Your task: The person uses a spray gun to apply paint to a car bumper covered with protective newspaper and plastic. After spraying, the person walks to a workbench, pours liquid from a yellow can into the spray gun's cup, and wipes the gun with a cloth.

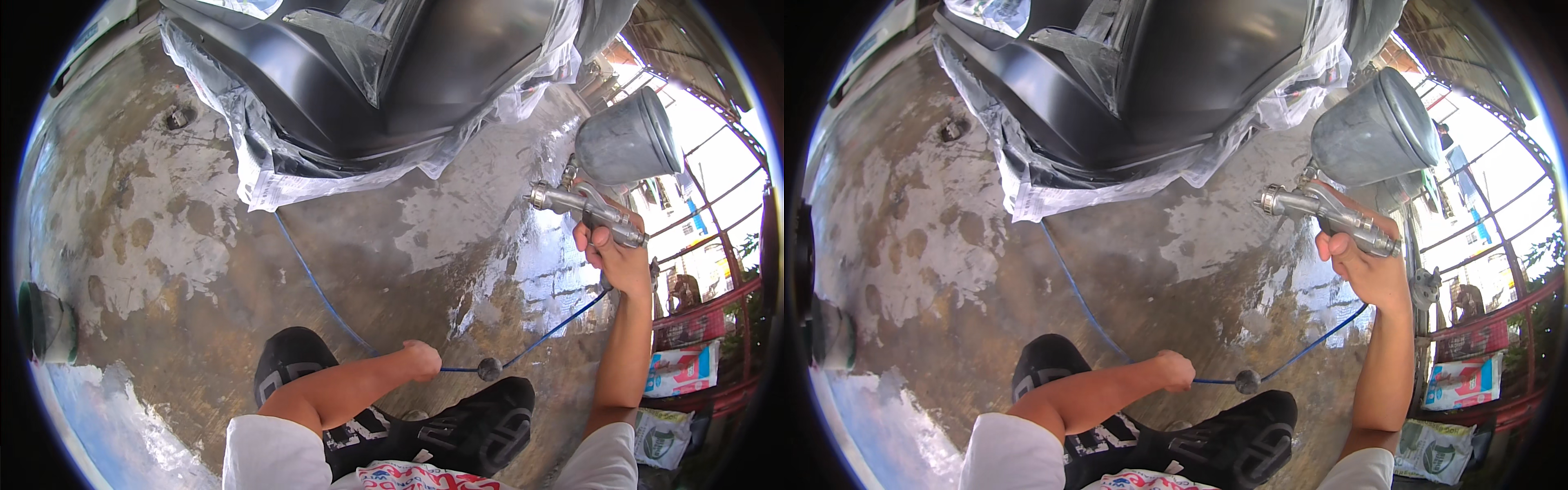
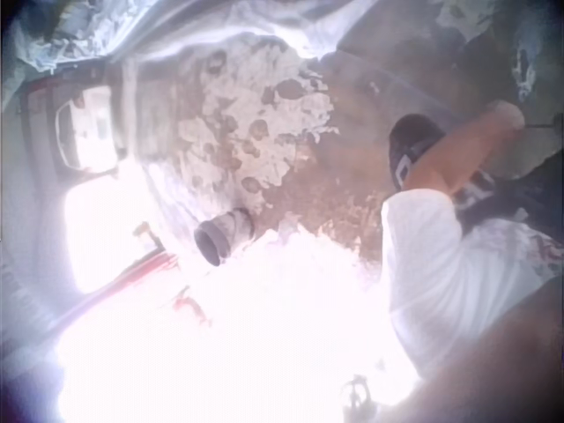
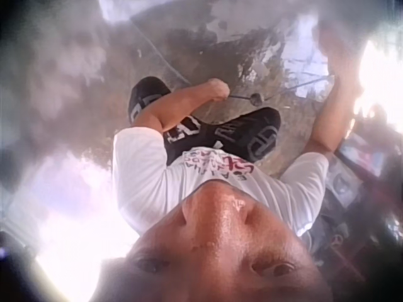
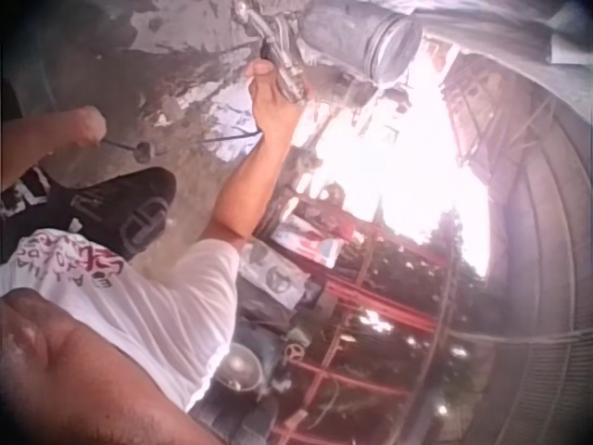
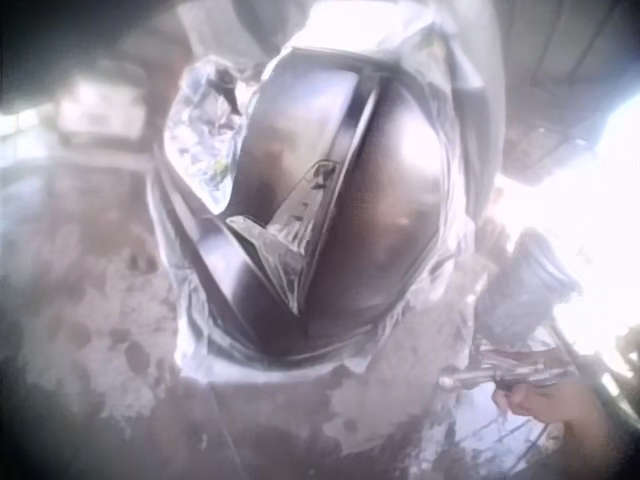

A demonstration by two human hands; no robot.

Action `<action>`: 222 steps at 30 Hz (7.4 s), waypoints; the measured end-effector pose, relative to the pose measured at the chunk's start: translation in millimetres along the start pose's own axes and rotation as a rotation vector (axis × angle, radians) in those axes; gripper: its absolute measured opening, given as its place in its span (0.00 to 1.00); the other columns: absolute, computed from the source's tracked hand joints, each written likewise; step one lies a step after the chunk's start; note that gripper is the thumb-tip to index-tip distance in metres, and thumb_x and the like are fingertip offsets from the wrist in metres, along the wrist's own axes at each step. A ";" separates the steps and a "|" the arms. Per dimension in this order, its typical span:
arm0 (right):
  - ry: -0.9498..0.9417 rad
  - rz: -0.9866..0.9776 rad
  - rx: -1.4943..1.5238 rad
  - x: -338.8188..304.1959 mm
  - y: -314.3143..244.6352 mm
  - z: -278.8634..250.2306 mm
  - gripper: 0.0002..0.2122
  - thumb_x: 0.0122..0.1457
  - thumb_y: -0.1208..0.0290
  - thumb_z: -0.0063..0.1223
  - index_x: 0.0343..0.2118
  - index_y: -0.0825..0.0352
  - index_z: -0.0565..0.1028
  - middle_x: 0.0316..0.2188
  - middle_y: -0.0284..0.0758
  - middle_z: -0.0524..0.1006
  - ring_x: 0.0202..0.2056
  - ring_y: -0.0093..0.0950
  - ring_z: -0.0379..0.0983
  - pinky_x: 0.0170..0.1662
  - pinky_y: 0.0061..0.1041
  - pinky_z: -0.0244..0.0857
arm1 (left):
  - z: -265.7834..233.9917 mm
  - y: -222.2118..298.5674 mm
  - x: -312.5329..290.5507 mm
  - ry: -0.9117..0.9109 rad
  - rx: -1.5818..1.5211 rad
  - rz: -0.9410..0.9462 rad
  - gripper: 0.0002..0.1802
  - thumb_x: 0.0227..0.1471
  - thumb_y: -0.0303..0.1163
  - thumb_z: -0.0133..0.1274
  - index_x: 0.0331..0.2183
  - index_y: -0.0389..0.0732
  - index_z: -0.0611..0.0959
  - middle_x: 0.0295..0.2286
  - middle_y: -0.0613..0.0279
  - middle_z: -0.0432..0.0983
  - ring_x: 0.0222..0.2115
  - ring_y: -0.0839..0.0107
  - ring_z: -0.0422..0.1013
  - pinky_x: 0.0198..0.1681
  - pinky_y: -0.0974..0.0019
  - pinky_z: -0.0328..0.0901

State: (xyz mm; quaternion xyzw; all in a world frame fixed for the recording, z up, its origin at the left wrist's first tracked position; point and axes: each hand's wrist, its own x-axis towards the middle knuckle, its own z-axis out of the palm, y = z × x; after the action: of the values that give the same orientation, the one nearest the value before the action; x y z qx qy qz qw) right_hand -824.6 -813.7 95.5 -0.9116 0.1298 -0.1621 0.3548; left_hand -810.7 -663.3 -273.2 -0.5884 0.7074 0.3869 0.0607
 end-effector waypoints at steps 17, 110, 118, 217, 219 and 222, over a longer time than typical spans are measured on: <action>0.275 -0.007 0.073 10.4 48.8 12.6 0.25 0.64 0.47 0.52 0.51 0.66 0.75 0.21 0.25 0.67 0.19 0.13 0.57 0.21 0.17 0.53 | -3.8 22.6 9.7 -0.094 0.011 -0.075 0.18 0.50 0.38 0.56 0.42 0.43 0.87 0.43 0.54 0.82 0.46 0.48 0.77 0.45 0.34 0.70; 1.160 0.723 1.212 -150.8 473.8 -1037.4 0.26 0.66 0.46 0.45 0.60 0.58 0.64 0.54 0.37 0.72 0.33 0.32 0.81 0.26 0.30 0.75 | -903.9 728.2 568.8 -0.235 -1.777 0.157 0.22 0.68 0.50 0.37 0.42 0.42 0.76 0.28 0.58 0.76 0.21 0.67 0.72 0.20 0.67 0.64; 0.965 0.782 1.269 78.5 620.3 -1160.6 0.21 0.68 0.51 0.48 0.56 0.60 0.67 0.45 0.36 0.77 0.22 0.24 0.76 0.23 0.25 0.71 | -1115.5 650.3 691.5 0.360 -1.800 -0.035 0.16 0.67 0.45 0.41 0.38 0.42 0.75 0.24 0.58 0.75 0.18 0.67 0.72 0.15 0.68 0.61; -0.003 0.453 0.988 2226.5 2268.7 -2133.7 0.18 0.68 0.51 0.48 0.37 0.64 0.69 0.23 0.34 0.73 0.12 0.20 0.60 0.13 0.23 0.56 | -2717.9 -439.8 2178.3 0.664 -1.341 -0.871 0.40 0.64 0.65 0.33 0.40 0.41 0.87 0.37 0.53 0.83 0.39 0.63 0.77 0.47 0.60 0.67; 0.008 0.442 1.006 2266.8 2282.7 -2136.1 0.18 0.67 0.51 0.49 0.36 0.64 0.69 0.23 0.34 0.73 0.13 0.20 0.60 0.13 0.22 0.55 | -2708.3 -451.2 2149.8 0.779 -1.772 -0.793 0.39 0.64 0.64 0.33 0.37 0.41 0.87 0.33 0.54 0.83 0.37 0.58 0.78 0.47 0.58 0.68; 0.061 0.381 0.897 2326.6 2311.1 -2146.4 0.18 0.67 0.50 0.49 0.37 0.64 0.69 0.24 0.35 0.73 0.13 0.20 0.60 0.13 0.24 0.56 | -2679.8 -435.4 2139.5 0.790 -1.592 -1.067 0.40 0.61 0.66 0.38 0.30 0.38 0.86 0.27 0.56 0.82 0.31 0.58 0.78 0.42 0.56 0.69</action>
State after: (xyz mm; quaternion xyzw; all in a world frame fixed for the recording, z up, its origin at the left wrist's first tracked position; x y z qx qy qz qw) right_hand 188.4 -4581.4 469.7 -0.6239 0.2220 -0.1608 0.7319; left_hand -79.9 -4005.7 219.5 -0.7800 -0.1365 0.4445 -0.4187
